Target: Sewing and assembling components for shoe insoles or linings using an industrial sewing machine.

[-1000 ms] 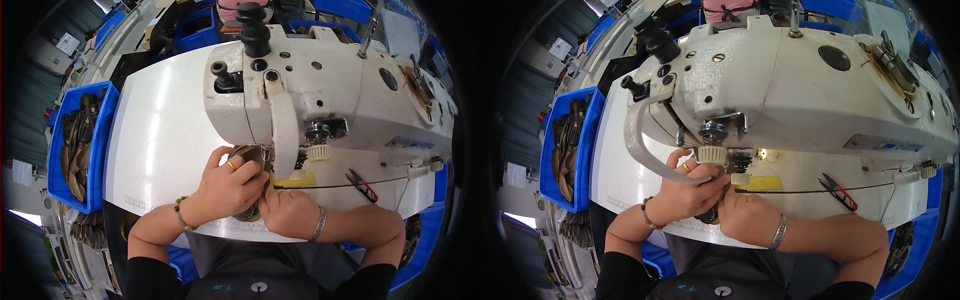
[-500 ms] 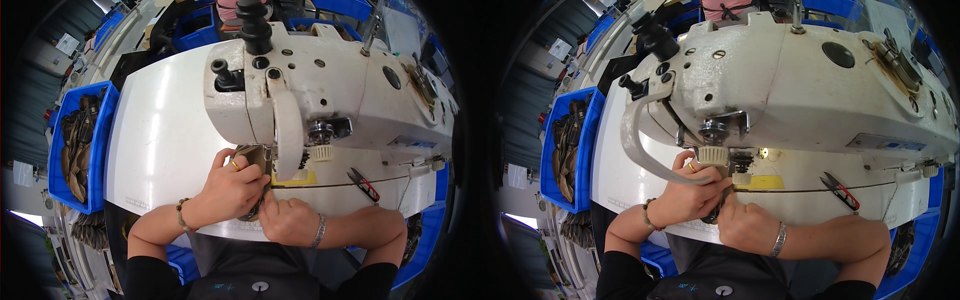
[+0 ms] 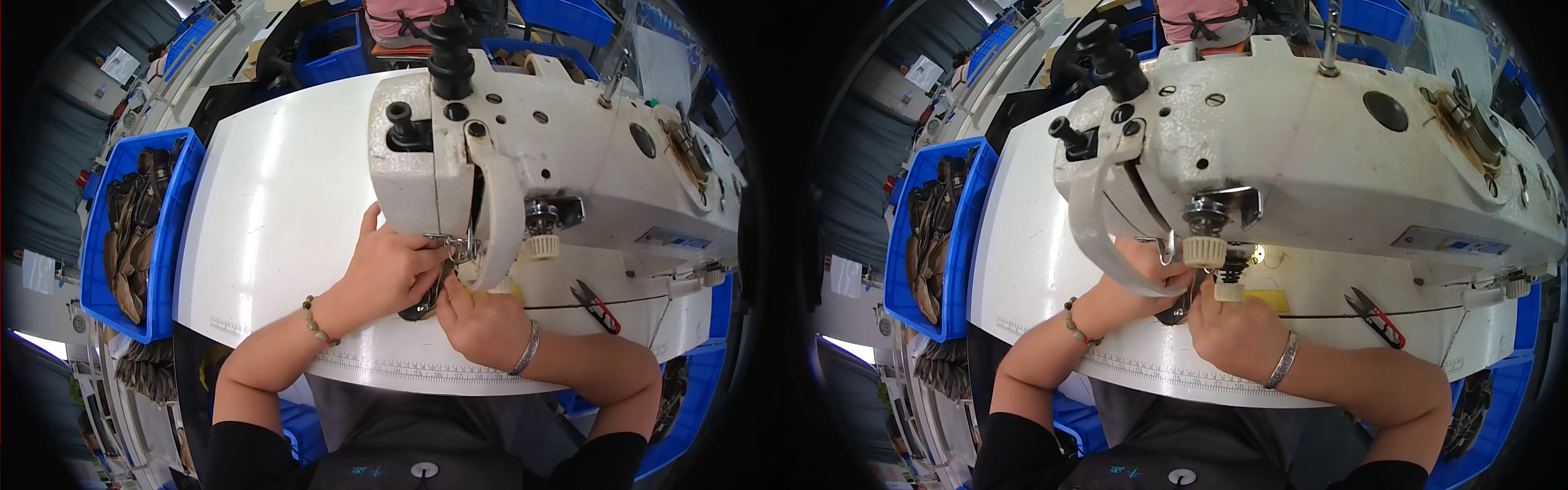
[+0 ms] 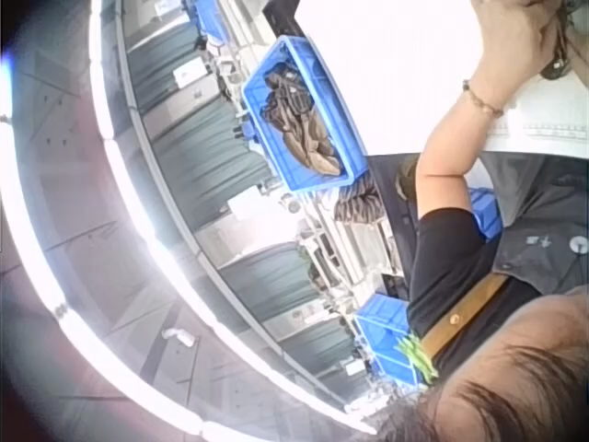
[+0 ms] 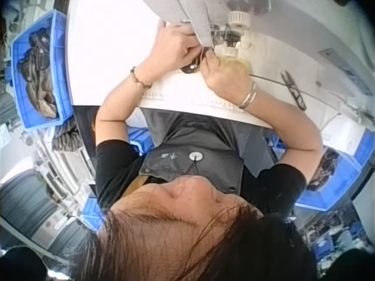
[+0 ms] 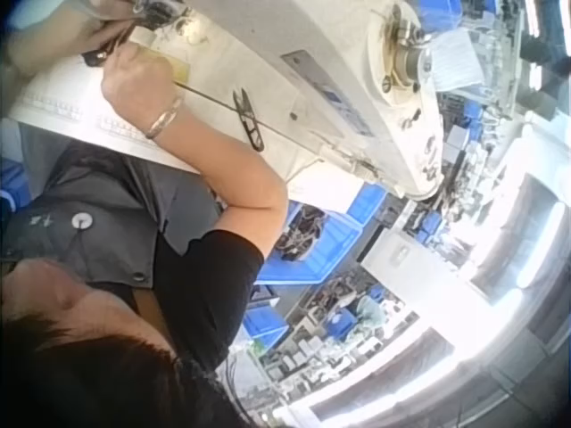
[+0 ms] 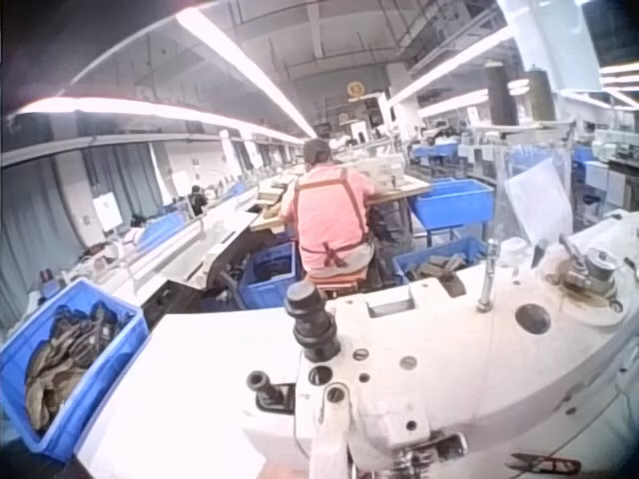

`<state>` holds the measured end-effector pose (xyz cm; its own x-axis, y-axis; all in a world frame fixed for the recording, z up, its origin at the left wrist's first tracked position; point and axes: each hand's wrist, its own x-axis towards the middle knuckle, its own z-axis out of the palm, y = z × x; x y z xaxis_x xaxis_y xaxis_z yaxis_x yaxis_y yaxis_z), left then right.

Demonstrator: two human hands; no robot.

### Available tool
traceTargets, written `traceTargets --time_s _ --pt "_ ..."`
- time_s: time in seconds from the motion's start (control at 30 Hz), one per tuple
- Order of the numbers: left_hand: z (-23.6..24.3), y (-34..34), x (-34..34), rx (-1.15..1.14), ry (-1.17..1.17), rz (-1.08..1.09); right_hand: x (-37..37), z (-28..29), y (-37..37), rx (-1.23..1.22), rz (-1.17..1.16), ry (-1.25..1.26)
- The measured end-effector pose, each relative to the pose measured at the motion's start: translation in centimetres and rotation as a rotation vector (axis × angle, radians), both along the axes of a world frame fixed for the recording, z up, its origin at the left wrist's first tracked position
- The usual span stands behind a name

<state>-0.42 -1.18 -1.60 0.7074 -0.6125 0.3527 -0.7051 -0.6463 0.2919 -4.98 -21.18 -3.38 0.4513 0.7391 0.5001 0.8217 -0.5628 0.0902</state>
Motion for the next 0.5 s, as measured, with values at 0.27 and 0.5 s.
traceTargets --time_s 0.27,0.5 --pt "0.6 -0.5 -2.1 0.152 -0.29 0.016 -1.1 0.6 -0.3 -0.043 0.007 0.025" --pt "0.4 0.0 -1.0 0.018 -0.122 -0.096 -1.9 0.4 -0.2 -0.042 0.033 0.008"
